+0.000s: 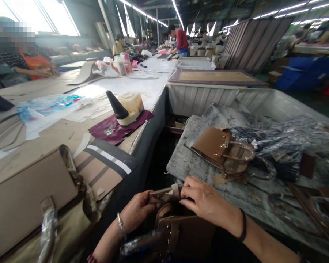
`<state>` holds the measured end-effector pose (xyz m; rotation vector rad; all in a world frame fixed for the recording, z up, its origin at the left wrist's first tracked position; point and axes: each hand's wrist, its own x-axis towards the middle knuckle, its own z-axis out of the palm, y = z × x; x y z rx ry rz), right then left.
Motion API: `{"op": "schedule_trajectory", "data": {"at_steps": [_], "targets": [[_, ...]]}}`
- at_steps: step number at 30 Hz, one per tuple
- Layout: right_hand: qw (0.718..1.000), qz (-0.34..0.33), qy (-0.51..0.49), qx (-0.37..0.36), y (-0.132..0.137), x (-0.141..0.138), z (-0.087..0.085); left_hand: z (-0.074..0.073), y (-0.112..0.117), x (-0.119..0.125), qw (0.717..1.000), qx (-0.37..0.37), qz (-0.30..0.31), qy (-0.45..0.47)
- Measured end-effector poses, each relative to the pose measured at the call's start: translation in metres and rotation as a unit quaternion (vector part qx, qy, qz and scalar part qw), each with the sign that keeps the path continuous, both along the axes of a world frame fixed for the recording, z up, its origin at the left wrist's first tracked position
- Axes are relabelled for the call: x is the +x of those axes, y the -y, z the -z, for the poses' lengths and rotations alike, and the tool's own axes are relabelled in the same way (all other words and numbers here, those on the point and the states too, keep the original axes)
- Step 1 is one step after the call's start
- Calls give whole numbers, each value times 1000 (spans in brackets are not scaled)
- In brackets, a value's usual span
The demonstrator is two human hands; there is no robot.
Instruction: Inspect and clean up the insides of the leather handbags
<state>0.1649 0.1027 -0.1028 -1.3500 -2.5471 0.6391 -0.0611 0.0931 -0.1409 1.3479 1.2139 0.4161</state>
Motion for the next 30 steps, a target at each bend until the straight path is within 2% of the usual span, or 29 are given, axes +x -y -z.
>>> {"op": "schedule_trajectory", "data": {"at_steps": [3,6,10,12,16,18,21,26,30], "targets": [[998,-18,-8,-63,9,-4,-3,-6,8,-2,999,31,0,-25],[988,20,-13,-152,20,-9,-10,-12,19,-2,997,55,0,-55],[972,56,-5,-230,27,-19,-18,-20,38,2,993,69,2,-92],[959,75,-12,-272,31,-24,-16,-23,47,5,993,74,8,-96],[931,107,-72,-340,41,-33,-1,-25,58,9,992,77,6,-105],[931,122,-91,-332,46,-36,3,-26,60,10,990,77,0,-119],[947,131,-72,-286,51,-38,-4,-27,60,11,988,78,-2,-131],[970,35,-70,-231,55,-29,-27,-25,62,7,989,79,-3,-127],[969,10,-76,-235,56,-11,-35,-23,65,-1,989,91,-7,-115]]}}
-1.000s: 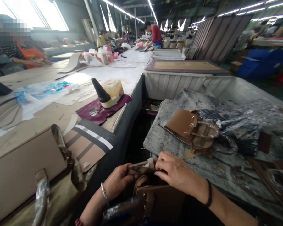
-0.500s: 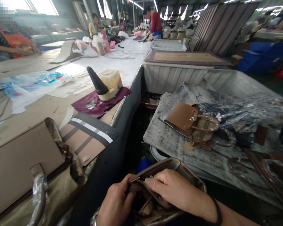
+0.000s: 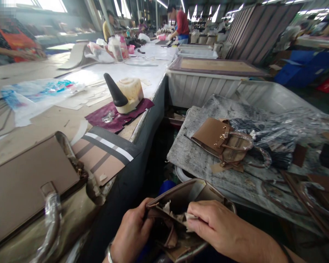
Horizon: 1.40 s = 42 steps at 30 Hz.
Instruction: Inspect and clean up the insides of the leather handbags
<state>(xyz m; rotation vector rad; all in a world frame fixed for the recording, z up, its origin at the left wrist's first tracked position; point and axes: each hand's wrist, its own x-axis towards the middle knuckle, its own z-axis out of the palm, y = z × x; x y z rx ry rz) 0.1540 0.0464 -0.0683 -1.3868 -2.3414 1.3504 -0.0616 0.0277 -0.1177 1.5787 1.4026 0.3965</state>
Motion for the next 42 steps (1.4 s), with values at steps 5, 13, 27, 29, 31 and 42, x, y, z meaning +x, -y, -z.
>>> {"op": "schedule_trajectory", "data": {"at_steps": [5,13,27,29,31,42], "targets": [[997,72,-2,-13,-7,11,-2,-4,2,0,1000,5,14,5],[991,61,98,65,-4,-30,14,-8,6,15,998,22,25,-44],[965,115,82,221,29,41,8,4,41,2,983,160,76,-41],[951,133,81,269,29,49,4,9,49,1,973,210,81,-48],[931,162,93,315,30,54,0,14,55,0,964,247,88,-56],[959,-71,189,198,53,37,16,17,67,2,952,275,104,-89]]}}
